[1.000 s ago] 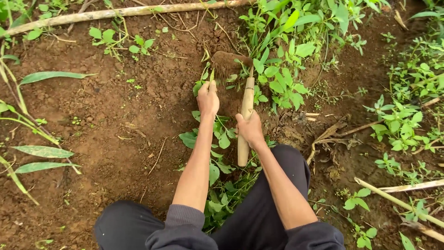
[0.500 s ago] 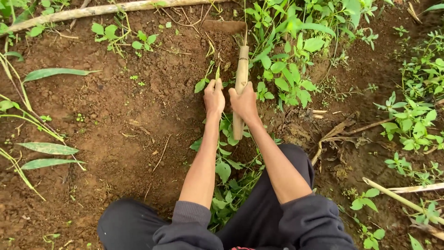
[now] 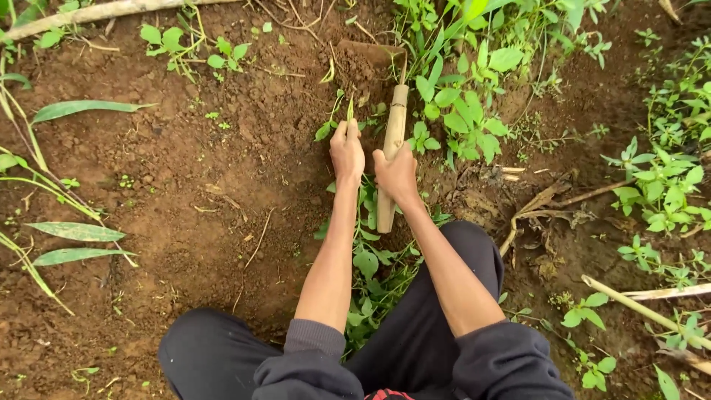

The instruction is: Using a hand hoe and hands to remove weeds and clear a patch of soil in a field.

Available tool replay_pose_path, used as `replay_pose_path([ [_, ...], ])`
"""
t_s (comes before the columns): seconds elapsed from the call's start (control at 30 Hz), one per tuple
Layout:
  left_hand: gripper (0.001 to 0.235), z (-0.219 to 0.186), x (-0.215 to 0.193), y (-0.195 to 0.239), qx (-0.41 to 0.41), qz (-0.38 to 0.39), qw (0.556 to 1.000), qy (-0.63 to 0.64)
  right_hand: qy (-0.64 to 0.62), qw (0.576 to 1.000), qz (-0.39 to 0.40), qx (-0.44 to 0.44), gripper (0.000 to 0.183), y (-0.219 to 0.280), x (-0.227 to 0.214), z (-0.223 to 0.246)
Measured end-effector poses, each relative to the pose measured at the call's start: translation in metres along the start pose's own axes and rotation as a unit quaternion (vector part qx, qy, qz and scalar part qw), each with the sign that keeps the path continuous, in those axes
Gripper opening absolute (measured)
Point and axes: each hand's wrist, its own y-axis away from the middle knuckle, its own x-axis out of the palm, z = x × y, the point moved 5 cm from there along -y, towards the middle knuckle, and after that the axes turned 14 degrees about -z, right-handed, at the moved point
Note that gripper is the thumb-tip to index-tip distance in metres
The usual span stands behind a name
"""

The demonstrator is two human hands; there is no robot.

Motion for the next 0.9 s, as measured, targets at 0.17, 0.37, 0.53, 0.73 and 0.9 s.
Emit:
replay_pose_path([
  [0.17, 0.032, 0.003, -0.002, 0.0, 0.006, 0.004, 1.0, 0.009, -0.013, 1.0, -0.014, -0.005, 0.033, -0.028, 0.01, -0.025],
  [0.37, 0.033, 0.003, 0.005, 0.006, -0.053, -0.004, 0.995, 0.08, -0.018, 0.998, -0.051, -0.02, 0.04, -0.039, 0.012, -0.023],
  [0.53, 0.034, 0.015, 0.0, -0.005, -0.051, -0.01, 0.999, 0.014, 0.023, 0.998, -0.055, -0.02, 0.069, -0.037, 0.024, -0.022],
  [0.73, 0.034, 0.027, -0.005, -0.02, -0.025, 0.002, 0.998, -0.054, 0.02, 0.998, -0.059, 0.004, 0.06, 0.002, 0.012, -0.014],
  [0.9, 0.033, 0.024, -0.015, 0.009, -0.062, -0.018, 0.998, -0.007, 0.043, 0.998, -0.053, 0.01, 0.053, 0.024, 0.004, -0.032],
])
